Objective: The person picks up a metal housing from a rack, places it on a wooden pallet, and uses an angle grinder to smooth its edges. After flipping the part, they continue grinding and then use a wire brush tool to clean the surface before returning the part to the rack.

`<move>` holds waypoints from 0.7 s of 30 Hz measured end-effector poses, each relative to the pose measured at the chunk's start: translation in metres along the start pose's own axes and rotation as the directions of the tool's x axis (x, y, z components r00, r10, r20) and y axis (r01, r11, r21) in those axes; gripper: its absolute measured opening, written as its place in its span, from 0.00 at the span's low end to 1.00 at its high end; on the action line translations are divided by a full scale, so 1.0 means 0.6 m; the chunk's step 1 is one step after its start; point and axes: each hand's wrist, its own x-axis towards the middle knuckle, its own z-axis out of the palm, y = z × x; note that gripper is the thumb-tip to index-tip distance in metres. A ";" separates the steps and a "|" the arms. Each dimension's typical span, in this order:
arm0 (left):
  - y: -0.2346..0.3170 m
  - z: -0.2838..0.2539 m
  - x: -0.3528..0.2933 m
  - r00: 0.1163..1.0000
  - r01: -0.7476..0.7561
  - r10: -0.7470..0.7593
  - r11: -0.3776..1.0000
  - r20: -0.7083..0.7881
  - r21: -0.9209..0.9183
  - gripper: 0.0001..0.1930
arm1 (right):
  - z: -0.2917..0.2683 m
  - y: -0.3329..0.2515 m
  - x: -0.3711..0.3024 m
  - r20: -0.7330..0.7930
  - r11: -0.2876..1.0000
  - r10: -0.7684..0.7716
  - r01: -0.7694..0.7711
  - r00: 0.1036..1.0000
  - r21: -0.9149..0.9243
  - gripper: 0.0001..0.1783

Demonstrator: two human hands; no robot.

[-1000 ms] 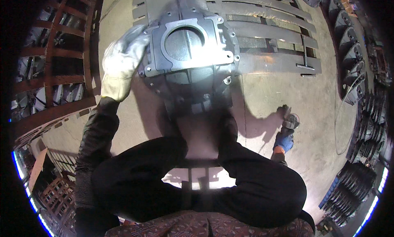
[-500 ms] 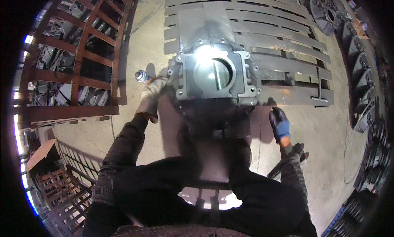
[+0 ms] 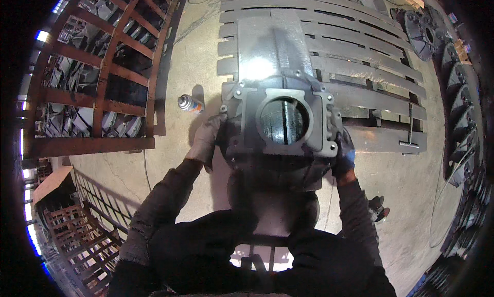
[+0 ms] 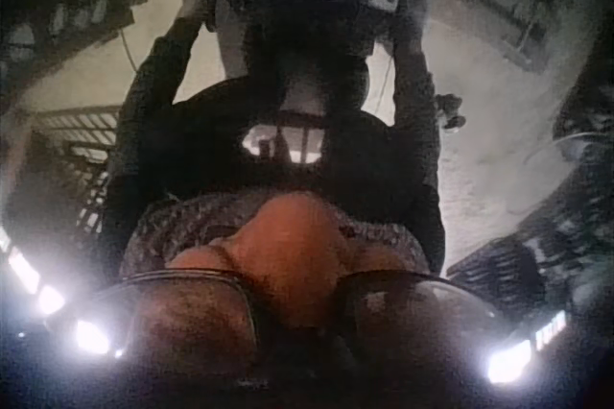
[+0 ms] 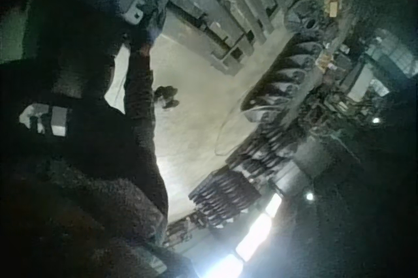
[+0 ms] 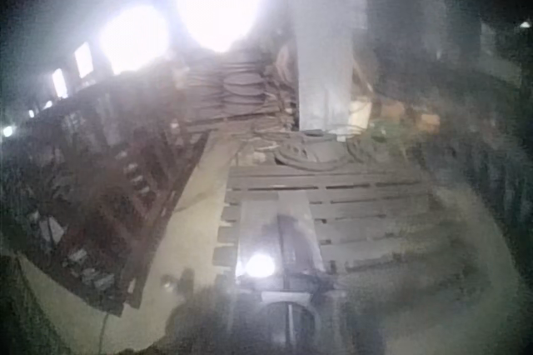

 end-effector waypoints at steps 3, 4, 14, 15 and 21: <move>-0.009 -0.025 -0.058 0.965 -0.260 0.245 0.840 0.094 0.477 0.22 | -0.008 -0.062 -0.086 -0.015 0.986 0.164 -0.164 0.986 0.027 0.28; -0.004 -0.034 -0.079 0.977 -0.215 0.198 0.907 0.084 0.362 0.23 | -0.014 -0.085 -0.106 -0.031 0.977 0.138 -0.141 0.990 -0.158 0.27; 0.138 -0.160 -0.218 0.889 -0.445 0.455 0.841 0.042 0.307 0.43 | -0.027 -0.324 -0.160 0.337 0.719 -0.205 0.375 0.919 -0.586 0.23; 0.141 -0.165 -0.213 0.905 -0.424 0.424 0.906 -0.025 -0.003 0.37 | -0.021 -0.330 -0.147 0.269 0.975 -0.056 0.111 0.961 -0.192 0.24; 0.200 -0.186 -0.199 0.891 -0.436 0.452 0.877 0.040 -0.202 0.28 | -0.018 -0.370 -0.071 0.288 0.907 0.006 0.116 0.958 -0.404 0.24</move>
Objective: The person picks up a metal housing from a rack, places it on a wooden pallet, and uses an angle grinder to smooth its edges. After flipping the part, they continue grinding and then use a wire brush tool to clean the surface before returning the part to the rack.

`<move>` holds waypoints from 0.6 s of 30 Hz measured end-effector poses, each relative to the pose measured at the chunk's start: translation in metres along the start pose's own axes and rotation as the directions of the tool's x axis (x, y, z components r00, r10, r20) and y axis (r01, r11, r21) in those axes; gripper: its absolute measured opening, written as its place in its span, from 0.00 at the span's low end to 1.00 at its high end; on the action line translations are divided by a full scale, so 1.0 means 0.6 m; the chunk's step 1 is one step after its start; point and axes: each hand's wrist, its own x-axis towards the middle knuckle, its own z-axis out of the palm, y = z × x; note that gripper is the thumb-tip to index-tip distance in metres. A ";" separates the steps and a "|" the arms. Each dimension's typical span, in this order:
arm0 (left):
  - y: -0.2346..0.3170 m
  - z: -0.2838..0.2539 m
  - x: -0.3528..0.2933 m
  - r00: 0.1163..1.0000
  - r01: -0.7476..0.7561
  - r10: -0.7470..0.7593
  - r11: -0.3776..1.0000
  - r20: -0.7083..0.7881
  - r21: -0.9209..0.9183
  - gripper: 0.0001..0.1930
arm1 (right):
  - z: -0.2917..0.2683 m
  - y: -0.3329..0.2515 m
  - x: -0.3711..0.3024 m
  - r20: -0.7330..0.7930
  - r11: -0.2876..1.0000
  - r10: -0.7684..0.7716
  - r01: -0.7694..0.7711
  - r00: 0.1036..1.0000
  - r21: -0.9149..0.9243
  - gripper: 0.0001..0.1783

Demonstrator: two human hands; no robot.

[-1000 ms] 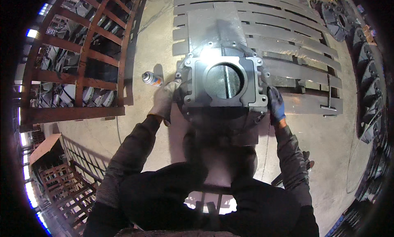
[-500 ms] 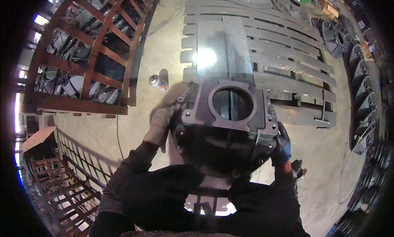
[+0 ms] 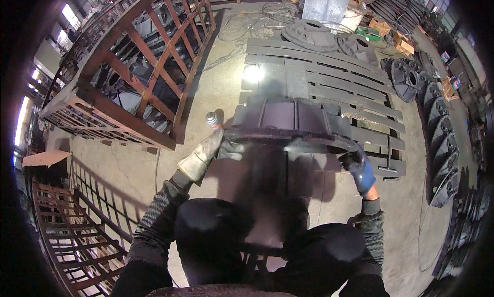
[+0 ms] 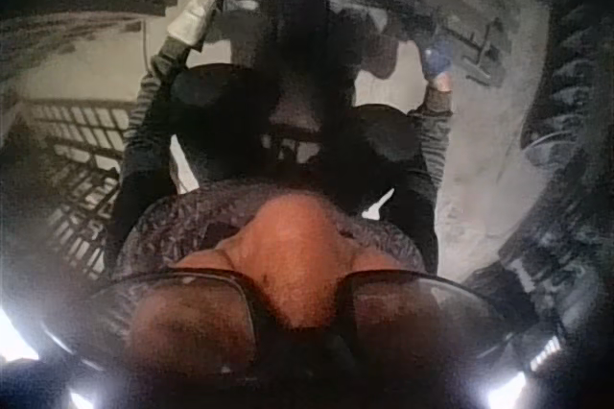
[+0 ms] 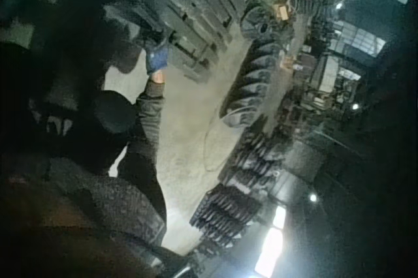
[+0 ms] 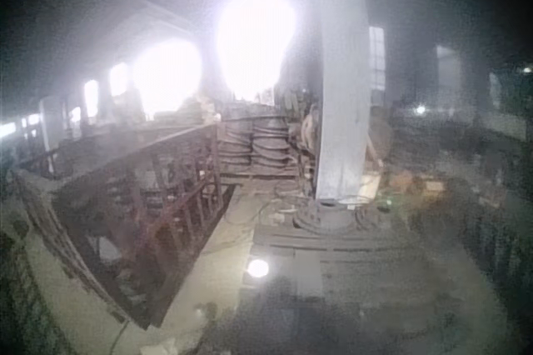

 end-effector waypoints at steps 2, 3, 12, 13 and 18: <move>0.043 0.001 0.022 0.980 0.195 -0.195 0.981 0.038 0.010 0.30 | -0.005 -0.007 0.014 -0.053 0.839 -0.191 0.135 0.980 -0.528 0.25; 0.065 0.004 0.036 0.978 0.210 -0.203 0.942 -0.055 0.261 0.32 | -0.003 -0.007 0.029 -0.090 0.635 -0.267 0.105 0.959 -0.766 0.28; 0.033 0.040 0.152 0.879 0.463 -0.277 0.686 -0.387 0.561 0.24 | 0.089 0.104 0.191 -0.552 0.990 -0.142 0.105 0.822 -0.099 0.11; 0.006 0.039 0.148 0.919 0.374 -0.252 0.798 -0.301 0.472 0.18 | 0.088 0.118 0.188 -0.543 0.985 -0.165 0.112 0.823 -0.129 0.09; -0.121 0.055 0.082 0.974 0.068 -0.210 0.622 0.083 0.780 0.09 | 0.097 0.185 0.121 -0.432 0.962 0.244 -0.275 0.868 -0.010 0.15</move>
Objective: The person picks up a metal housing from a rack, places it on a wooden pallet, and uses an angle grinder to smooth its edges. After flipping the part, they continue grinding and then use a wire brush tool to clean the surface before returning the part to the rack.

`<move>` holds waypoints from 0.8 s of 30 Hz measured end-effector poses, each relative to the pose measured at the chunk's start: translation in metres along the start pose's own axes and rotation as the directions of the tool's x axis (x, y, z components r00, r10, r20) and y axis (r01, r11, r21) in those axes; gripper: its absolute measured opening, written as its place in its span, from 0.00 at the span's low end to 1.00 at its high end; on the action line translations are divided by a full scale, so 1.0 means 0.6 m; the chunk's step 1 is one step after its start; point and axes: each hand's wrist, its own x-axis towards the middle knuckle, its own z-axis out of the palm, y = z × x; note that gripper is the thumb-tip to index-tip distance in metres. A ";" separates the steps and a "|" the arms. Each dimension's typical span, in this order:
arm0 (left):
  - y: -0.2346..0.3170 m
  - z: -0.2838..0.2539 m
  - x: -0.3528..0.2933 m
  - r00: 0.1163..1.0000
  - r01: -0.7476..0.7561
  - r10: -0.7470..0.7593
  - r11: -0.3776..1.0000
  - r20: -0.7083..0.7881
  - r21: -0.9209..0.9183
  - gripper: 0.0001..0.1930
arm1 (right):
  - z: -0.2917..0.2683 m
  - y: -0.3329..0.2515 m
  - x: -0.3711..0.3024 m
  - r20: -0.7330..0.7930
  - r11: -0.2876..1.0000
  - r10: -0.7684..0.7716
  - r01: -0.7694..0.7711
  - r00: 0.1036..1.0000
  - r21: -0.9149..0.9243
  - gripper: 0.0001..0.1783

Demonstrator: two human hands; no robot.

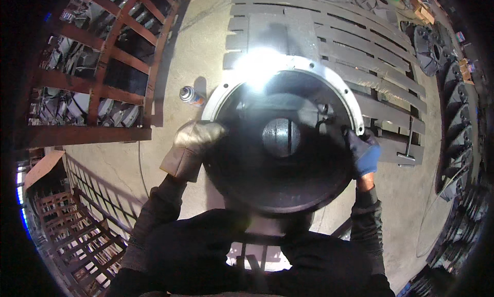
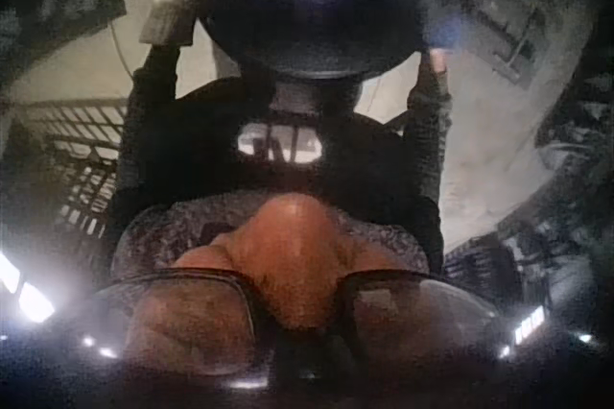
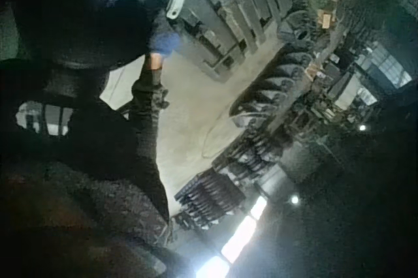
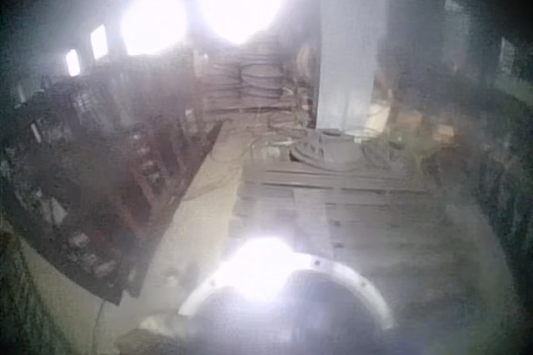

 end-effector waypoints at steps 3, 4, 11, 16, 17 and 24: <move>-0.020 0.038 -0.029 0.998 -0.017 0.031 0.971 0.057 -0.239 0.13 | 0.000 0.029 -0.019 0.099 0.995 0.100 -0.101 0.990 0.004 0.20; -0.020 0.039 -0.033 0.987 0.050 -0.017 0.977 0.161 -0.207 0.14 | 0.000 0.032 -0.019 0.135 0.993 0.114 -0.115 0.984 0.000 0.21; 0.013 -0.075 0.025 0.963 0.226 -0.214 0.972 0.163 -0.060 0.18 | -0.037 0.014 -0.064 0.131 0.968 0.018 0.016 0.991 -0.251 0.33; 0.047 -0.049 0.090 1.000 -0.019 0.021 0.984 0.008 -0.179 0.18 | -0.019 0.076 -0.183 0.037 0.953 -0.069 0.076 0.997 -0.293 0.46; 0.046 -0.034 0.096 0.990 -0.139 0.138 0.989 -0.031 -0.047 0.17 | -0.024 0.092 -0.188 0.066 0.960 -0.130 0.143 0.989 -0.240 0.45; 0.063 0.000 -0.043 0.991 0.119 -0.100 0.966 0.093 -0.231 0.20 | -0.049 0.075 0.067 0.395 0.837 -0.405 0.508 0.824 -0.201 0.38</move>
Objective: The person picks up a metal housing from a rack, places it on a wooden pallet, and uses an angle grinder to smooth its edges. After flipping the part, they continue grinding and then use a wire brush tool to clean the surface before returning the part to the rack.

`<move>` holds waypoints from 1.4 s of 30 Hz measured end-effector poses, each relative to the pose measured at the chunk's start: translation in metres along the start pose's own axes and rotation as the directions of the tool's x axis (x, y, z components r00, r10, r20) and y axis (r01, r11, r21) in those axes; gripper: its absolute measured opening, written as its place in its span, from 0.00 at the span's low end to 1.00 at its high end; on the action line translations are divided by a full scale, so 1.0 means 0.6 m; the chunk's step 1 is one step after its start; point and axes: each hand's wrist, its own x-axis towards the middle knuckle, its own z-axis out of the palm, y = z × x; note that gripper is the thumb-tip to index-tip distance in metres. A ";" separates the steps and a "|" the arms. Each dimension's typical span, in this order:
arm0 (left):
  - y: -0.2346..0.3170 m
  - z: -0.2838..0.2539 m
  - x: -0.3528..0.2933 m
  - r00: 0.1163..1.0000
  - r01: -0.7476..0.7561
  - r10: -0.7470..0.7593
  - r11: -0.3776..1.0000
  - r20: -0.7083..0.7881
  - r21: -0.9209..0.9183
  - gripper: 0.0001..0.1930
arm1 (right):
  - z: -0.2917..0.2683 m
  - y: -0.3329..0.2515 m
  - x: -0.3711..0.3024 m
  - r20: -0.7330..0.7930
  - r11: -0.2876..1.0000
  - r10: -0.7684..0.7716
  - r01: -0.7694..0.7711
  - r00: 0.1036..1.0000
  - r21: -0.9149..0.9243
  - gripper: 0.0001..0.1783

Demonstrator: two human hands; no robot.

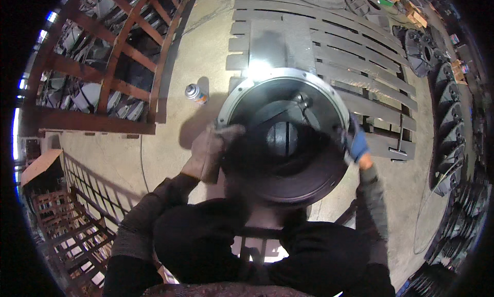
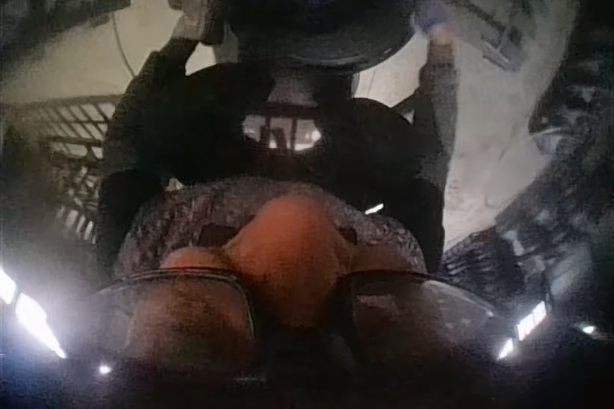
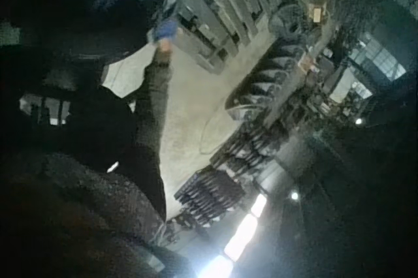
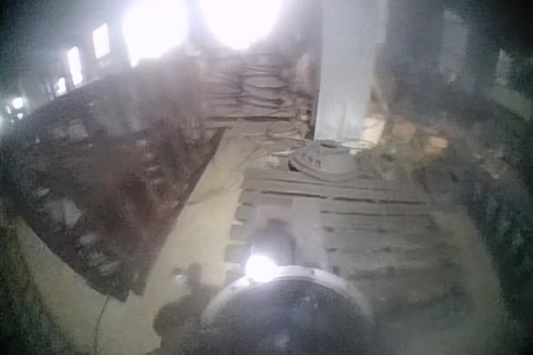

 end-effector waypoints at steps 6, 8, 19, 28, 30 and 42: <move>-0.047 -0.006 -0.067 0.930 0.295 -0.347 0.502 0.123 -0.813 0.25 | -0.006 -0.017 0.169 -0.085 0.978 -0.180 0.169 0.980 -0.124 0.34; -0.083 -0.001 -0.056 0.907 0.315 -0.397 0.421 0.139 -0.851 0.27 | -0.008 -0.010 0.116 -0.061 0.965 0.252 -0.255 0.966 -0.053 0.36; -0.089 0.145 0.069 0.977 -0.148 0.132 0.985 -0.165 -0.087 0.19 | -0.029 0.109 -0.054 -0.341 0.949 0.164 -0.242 0.926 -0.202 0.38; -0.057 0.101 0.019 0.990 -0.144 0.084 0.619 -0.117 -0.772 0.20 | -0.025 0.115 -0.053 -0.376 0.962 0.127 -0.206 0.918 -0.178 0.35; -0.056 0.091 0.020 0.983 -0.183 0.143 0.629 -0.119 -0.755 0.20 | -0.024 0.116 -0.050 -0.368 0.964 0.151 -0.219 0.918 -0.150 0.36; -0.093 0.087 -0.022 0.984 -0.178 0.142 0.734 -0.109 -0.655 0.19 | -0.025 0.072 -0.040 -0.309 0.964 0.181 -0.231 0.934 -0.133 0.39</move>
